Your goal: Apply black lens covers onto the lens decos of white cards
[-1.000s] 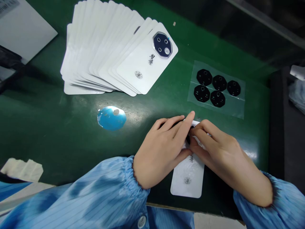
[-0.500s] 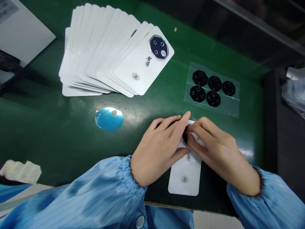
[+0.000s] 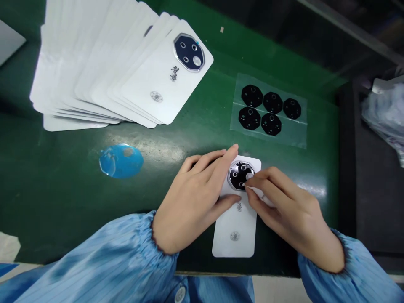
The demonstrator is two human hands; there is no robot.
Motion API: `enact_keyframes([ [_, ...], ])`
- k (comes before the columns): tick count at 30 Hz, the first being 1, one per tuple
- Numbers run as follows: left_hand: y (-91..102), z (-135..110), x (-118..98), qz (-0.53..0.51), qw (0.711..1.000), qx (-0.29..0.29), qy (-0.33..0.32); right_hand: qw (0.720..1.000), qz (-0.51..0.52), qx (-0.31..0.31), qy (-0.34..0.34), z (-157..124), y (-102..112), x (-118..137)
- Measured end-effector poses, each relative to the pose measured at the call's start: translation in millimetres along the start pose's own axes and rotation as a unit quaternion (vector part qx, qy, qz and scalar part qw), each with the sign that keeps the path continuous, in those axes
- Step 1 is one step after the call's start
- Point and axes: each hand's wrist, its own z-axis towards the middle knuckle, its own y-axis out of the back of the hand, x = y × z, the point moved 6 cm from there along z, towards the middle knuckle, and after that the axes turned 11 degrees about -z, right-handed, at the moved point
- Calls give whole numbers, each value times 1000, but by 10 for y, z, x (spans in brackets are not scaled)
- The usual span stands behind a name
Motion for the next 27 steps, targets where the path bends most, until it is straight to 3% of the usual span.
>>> enact_keyframes([
  [10, 10, -2, -8, 7, 1000, -5, -9, 997, -25, 66, 23, 41, -93, 52],
  [27, 9, 5, -2, 4, 1000, -7, -9, 996, -34, 73, 23, 88, -66, 84],
])
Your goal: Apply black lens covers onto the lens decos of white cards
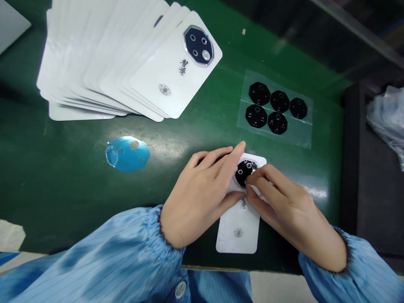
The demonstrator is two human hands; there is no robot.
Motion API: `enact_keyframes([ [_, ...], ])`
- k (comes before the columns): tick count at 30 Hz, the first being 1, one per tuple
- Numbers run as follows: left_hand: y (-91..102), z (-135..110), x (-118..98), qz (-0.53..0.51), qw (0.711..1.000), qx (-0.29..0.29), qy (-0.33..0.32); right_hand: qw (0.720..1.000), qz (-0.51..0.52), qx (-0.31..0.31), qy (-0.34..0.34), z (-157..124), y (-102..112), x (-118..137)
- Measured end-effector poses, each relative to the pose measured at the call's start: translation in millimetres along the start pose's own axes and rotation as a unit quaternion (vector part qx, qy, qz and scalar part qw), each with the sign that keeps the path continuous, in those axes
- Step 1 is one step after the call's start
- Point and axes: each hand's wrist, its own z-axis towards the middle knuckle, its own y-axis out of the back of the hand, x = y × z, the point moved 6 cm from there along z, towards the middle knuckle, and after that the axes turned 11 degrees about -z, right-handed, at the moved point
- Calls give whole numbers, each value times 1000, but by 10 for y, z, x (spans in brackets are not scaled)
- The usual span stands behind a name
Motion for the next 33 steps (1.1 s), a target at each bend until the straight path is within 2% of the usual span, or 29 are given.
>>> enact_keyframes([
  [21, 5, -7, -9, -2, 1000, 2, 2, 1000, -8, 1, -15, 1, -2, -10],
  [23, 4, -8, -9, 0, 1000, 1, 3, 1000, 13, -11, -20, 1, 33, -20],
  [25, 1, -9, -5, 4, 1000, 2, 3, 996, 58, -55, -50, -21, 111, -79],
  [27, -1, -12, 0, 12, 1000, 3, 1, 977, 118, -134, -119, -90, 195, -225],
  [28, -2, -13, 3, 16, 1000, 4, 1, 959, 157, -175, -160, -144, 211, -322],
  [30, -1, -15, 7, 27, 1000, 5, 4, 909, 261, -234, -225, -254, 158, -524],
  [33, -1, -16, 10, 43, 999, 5, 10, 817, 432, -260, -279, -352, -56, -775],
])
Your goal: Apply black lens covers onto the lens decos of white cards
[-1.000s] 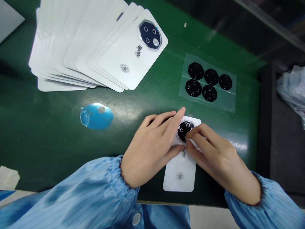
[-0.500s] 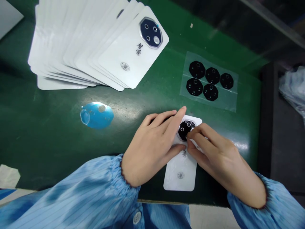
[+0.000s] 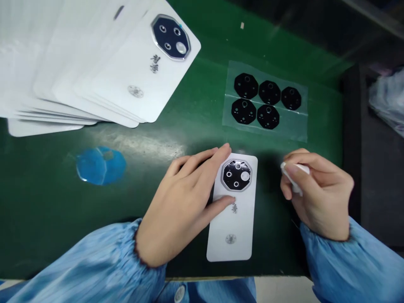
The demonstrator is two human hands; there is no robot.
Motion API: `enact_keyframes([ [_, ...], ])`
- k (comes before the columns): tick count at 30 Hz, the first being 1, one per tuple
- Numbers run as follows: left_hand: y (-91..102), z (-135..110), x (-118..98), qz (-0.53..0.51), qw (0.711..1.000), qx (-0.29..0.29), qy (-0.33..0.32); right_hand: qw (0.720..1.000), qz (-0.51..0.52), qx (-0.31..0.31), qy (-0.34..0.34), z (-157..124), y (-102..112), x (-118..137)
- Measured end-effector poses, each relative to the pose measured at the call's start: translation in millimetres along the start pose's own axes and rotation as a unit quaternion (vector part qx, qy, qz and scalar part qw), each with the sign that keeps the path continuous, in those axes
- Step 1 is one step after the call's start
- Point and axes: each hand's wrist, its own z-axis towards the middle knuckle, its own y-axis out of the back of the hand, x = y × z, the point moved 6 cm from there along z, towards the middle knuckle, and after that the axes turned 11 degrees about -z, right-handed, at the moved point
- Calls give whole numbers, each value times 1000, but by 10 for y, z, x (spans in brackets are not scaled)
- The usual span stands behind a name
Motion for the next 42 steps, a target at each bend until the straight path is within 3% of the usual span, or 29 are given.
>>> enact_keyframes([
  [3, -3, -1, 6, 8, 1000, 1, 7, 995, 80, -10, -60, 40, 28, -188],
  [8, -19, -3, 39, 8, 999, 10, 29, 992, 87, -15, -95, 44, 52, -225],
  [26, -32, 8, 31, 11, 999, 16, 31, 996, 45, -19, -75, 42, 42, -181],
  [29, -21, 15, 30, 15, 999, 13, 30, 999, -11, -22, -32, 30, 17, -101],
  [31, -13, 20, 24, 16, 999, 9, 26, 995, -93, -6, 38, 16, -42, 29],
  [36, -2, 9, 8, 1, 1000, 0, 9, 925, -268, 96, 251, -77, -361, 397],
  [42, 6, 4, -2, -11, 1000, -12, -6, 869, -348, 160, 313, -122, -584, 493],
])
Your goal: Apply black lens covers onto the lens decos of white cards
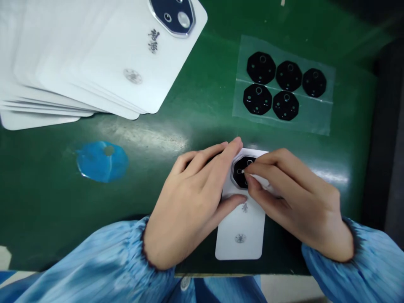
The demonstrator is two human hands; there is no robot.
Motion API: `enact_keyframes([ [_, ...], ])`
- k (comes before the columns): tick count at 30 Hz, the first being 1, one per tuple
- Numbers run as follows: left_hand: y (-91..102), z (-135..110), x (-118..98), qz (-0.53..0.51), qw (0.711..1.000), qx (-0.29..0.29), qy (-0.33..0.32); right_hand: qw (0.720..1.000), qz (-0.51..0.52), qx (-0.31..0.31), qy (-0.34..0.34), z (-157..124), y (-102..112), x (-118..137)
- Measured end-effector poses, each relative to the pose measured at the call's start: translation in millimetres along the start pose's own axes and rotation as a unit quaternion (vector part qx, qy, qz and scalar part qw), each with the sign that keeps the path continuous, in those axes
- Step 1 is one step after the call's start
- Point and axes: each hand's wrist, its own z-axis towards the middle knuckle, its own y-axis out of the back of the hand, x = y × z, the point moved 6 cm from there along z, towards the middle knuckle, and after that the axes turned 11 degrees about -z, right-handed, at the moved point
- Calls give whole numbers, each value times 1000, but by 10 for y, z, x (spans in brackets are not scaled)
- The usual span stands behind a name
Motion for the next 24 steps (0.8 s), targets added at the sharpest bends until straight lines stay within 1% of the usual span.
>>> enact_keyframes([
  [2, 1, 5, -2, -5, 1000, 0, 0, 1000, -21, 17, 4, 3, -27, 13],
  [10, 6, 8, -7, -13, 1000, 4, 11, 996, -52, 71, 5, 32, -80, 54],
  [14, 6, 5, -4, -9, 1000, 5, 15, 992, -40, 118, 36, 63, -106, 91],
  [17, 7, 6, -1, -10, 1000, 9, 20, 989, -36, 134, 52, 78, -94, 89],
  [19, 10, 6, -1, -10, 1000, 10, 21, 990, -27, 126, 55, 87, -52, 79],
  [24, 13, 9, -8, -10, 1000, 7, 15, 998, -3, 63, 21, 103, 92, 31],
])
